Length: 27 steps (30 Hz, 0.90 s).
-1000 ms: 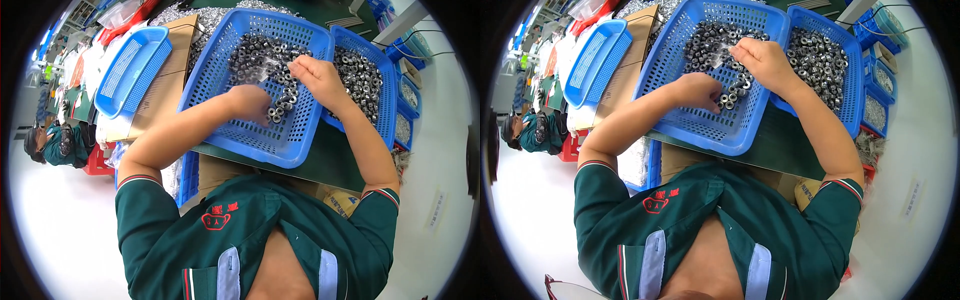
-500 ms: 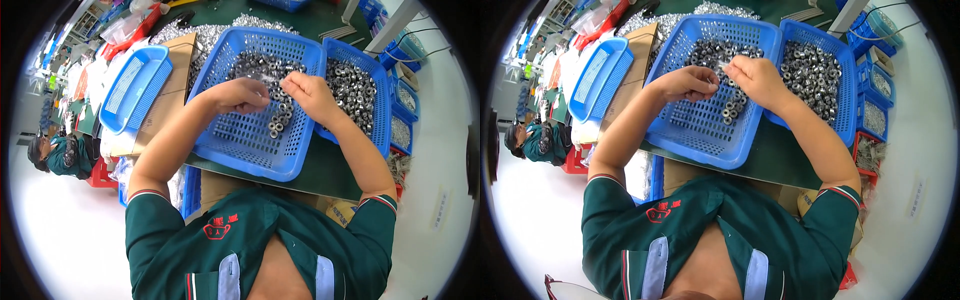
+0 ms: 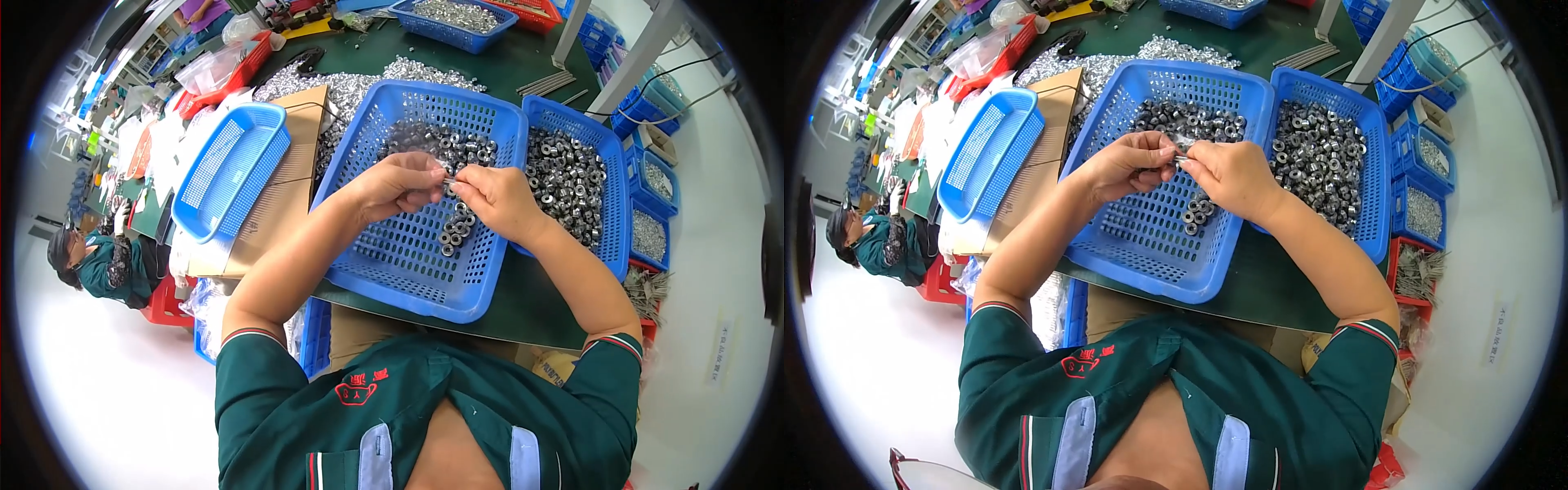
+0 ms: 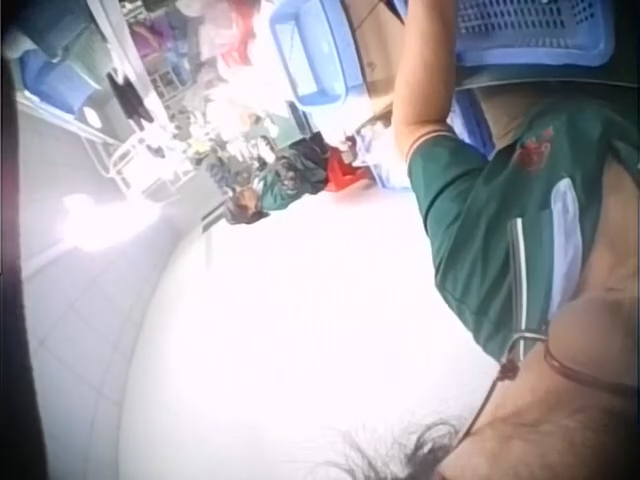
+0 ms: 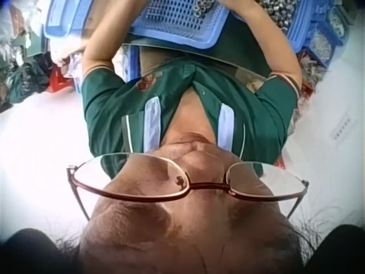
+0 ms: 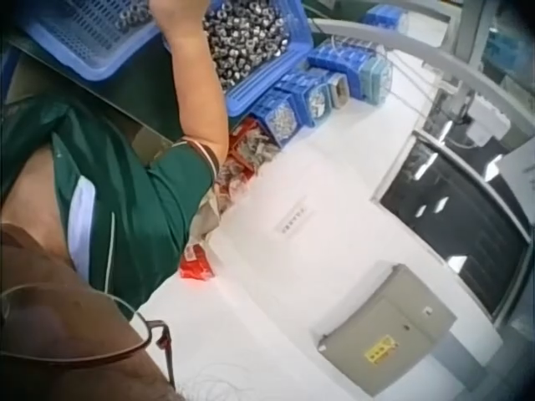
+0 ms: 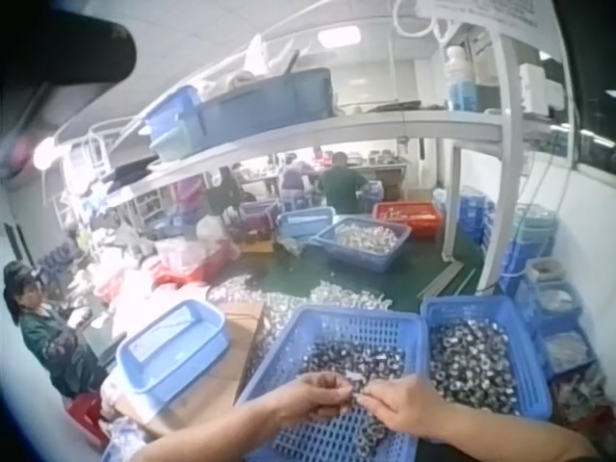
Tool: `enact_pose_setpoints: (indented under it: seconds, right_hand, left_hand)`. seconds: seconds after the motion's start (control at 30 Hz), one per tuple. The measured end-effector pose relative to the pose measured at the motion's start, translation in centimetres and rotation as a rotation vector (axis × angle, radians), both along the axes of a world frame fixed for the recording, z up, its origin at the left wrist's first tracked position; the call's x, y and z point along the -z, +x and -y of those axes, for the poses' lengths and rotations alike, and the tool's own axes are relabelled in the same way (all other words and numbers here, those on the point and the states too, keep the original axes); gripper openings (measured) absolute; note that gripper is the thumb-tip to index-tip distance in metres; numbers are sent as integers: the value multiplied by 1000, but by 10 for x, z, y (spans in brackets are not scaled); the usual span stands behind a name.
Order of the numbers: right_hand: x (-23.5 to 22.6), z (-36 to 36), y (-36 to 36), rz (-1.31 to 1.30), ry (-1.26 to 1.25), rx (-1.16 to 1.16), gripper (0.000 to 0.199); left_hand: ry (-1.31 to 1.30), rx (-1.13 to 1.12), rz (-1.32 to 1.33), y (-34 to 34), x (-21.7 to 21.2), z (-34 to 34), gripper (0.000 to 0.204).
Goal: Inspecting and sorting small metal ring-shaped components at a workbench.
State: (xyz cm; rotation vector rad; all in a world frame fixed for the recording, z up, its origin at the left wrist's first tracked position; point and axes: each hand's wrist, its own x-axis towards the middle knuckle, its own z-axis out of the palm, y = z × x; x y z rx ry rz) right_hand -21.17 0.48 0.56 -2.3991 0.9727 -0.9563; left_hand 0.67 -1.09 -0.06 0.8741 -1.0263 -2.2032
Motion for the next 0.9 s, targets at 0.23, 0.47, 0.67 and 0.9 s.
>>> enact_pose_setpoints:
  seconds: [0.23,0.47,0.67,0.9]
  right_hand:
    - [-5,-3,3,-106,-331,-23,19]
    - [-2,-10,7,-64,-345,30,18]
    - [-10,-8,2,159,404,42,23]
    - [-12,9,-3,282,719,36,33]
  left_hand:
    - [53,32,-66,-2,-1,-2,12]
    - [23,16,-125,-5,1,-8,15]
    - [-228,-50,-17,-11,-5,-9,14]
    - [-25,-57,-84,-3,-9,-2,9]
